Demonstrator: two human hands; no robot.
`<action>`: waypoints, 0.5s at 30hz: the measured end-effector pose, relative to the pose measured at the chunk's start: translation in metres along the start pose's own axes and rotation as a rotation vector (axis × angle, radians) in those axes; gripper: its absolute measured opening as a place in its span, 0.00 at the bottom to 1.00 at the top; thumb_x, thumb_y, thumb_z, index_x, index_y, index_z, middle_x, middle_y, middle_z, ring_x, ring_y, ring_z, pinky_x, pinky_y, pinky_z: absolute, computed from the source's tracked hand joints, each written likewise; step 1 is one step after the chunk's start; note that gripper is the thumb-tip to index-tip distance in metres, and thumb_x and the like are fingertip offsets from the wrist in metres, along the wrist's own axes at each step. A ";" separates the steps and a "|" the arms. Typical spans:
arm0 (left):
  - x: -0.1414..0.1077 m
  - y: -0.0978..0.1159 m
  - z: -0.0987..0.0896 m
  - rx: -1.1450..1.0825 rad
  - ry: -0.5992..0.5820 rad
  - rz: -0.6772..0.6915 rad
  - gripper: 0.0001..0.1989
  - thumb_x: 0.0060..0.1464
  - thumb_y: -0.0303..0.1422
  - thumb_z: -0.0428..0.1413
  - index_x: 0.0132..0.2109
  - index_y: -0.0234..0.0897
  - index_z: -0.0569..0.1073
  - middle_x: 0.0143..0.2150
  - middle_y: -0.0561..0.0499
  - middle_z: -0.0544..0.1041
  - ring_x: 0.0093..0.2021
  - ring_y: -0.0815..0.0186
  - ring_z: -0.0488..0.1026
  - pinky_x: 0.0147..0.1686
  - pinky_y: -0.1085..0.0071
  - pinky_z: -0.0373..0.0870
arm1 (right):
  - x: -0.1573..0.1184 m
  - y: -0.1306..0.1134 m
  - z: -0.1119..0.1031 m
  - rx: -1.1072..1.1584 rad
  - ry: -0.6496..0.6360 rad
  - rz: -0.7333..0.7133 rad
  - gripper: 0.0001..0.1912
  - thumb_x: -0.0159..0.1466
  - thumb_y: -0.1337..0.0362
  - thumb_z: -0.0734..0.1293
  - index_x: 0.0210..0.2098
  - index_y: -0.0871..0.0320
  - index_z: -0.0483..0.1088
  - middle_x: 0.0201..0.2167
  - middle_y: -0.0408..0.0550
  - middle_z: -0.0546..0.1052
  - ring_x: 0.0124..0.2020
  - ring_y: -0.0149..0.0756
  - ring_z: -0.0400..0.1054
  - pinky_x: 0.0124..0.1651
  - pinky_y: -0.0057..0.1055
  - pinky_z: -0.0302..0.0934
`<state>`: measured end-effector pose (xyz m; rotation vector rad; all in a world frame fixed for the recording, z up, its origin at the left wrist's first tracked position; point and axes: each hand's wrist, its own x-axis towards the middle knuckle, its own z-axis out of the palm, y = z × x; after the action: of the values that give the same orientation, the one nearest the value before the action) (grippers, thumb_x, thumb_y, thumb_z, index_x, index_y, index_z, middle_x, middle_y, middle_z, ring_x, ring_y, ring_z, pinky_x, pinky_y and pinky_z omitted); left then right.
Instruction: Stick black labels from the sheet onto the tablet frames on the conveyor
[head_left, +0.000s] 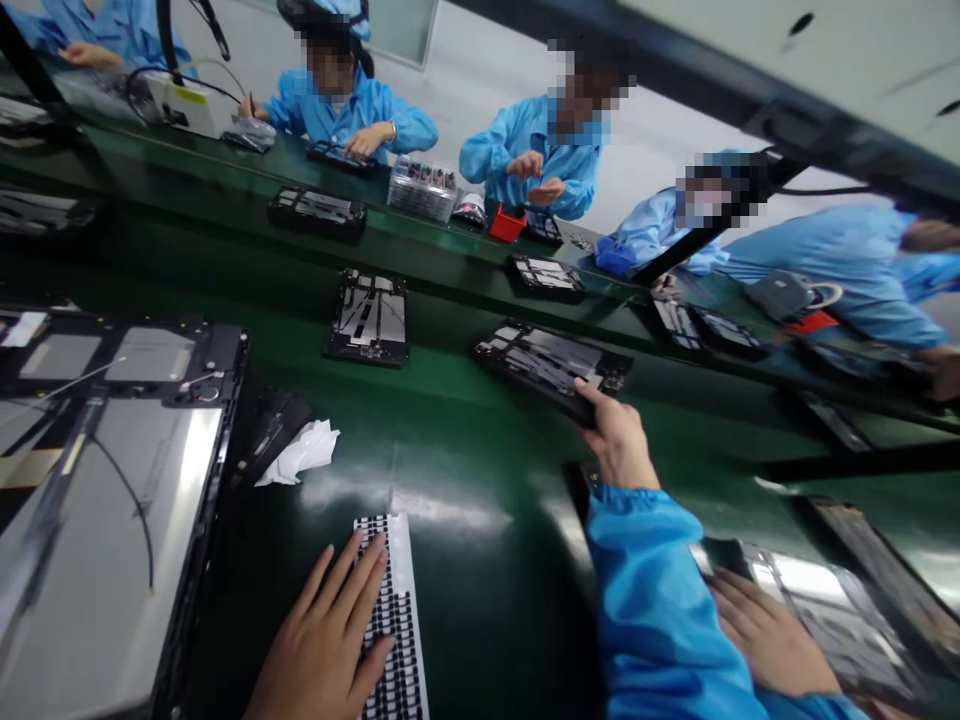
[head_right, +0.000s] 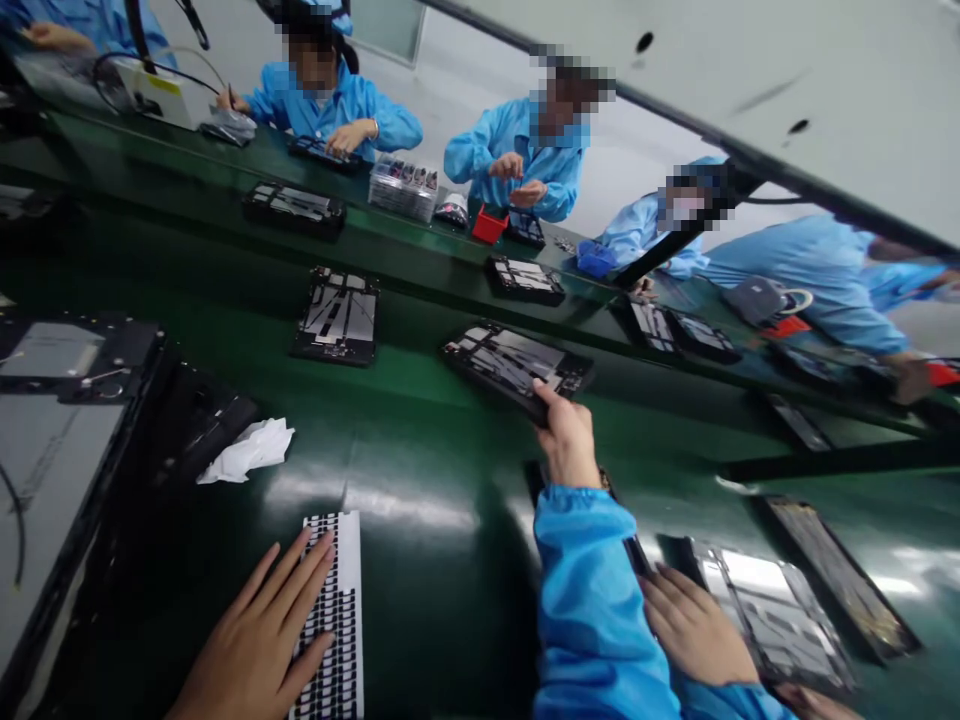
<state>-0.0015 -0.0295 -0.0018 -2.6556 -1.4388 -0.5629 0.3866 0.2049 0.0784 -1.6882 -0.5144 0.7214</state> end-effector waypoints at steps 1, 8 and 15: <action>0.000 0.000 -0.003 -0.019 -0.015 0.023 0.36 0.67 0.36 0.53 0.80 0.47 0.65 0.77 0.56 0.71 0.72 0.57 0.76 0.64 0.62 0.79 | -0.018 0.009 -0.004 0.003 -0.006 0.032 0.18 0.52 0.59 0.85 0.35 0.56 0.77 0.26 0.44 0.80 0.28 0.38 0.75 0.25 0.31 0.70; -0.005 0.002 -0.024 -0.226 -0.233 0.210 0.29 0.73 0.49 0.57 0.75 0.45 0.74 0.78 0.54 0.71 0.77 0.57 0.70 0.75 0.64 0.68 | -0.158 0.081 -0.040 -0.016 -0.194 0.310 0.26 0.42 0.53 0.86 0.34 0.54 0.76 0.25 0.41 0.79 0.24 0.35 0.72 0.23 0.28 0.66; -0.014 0.012 -0.017 -0.296 -0.253 0.330 0.31 0.76 0.50 0.54 0.73 0.33 0.73 0.75 0.43 0.75 0.76 0.55 0.68 0.79 0.58 0.60 | -0.188 0.104 -0.065 -0.455 -0.316 -0.029 0.34 0.55 0.34 0.78 0.46 0.56 0.79 0.40 0.52 0.84 0.41 0.48 0.76 0.50 0.45 0.73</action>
<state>-0.0030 -0.0513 0.0103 -3.2070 -0.9863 -0.4509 0.2941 0.0082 0.0222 -1.9888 -0.9813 0.9042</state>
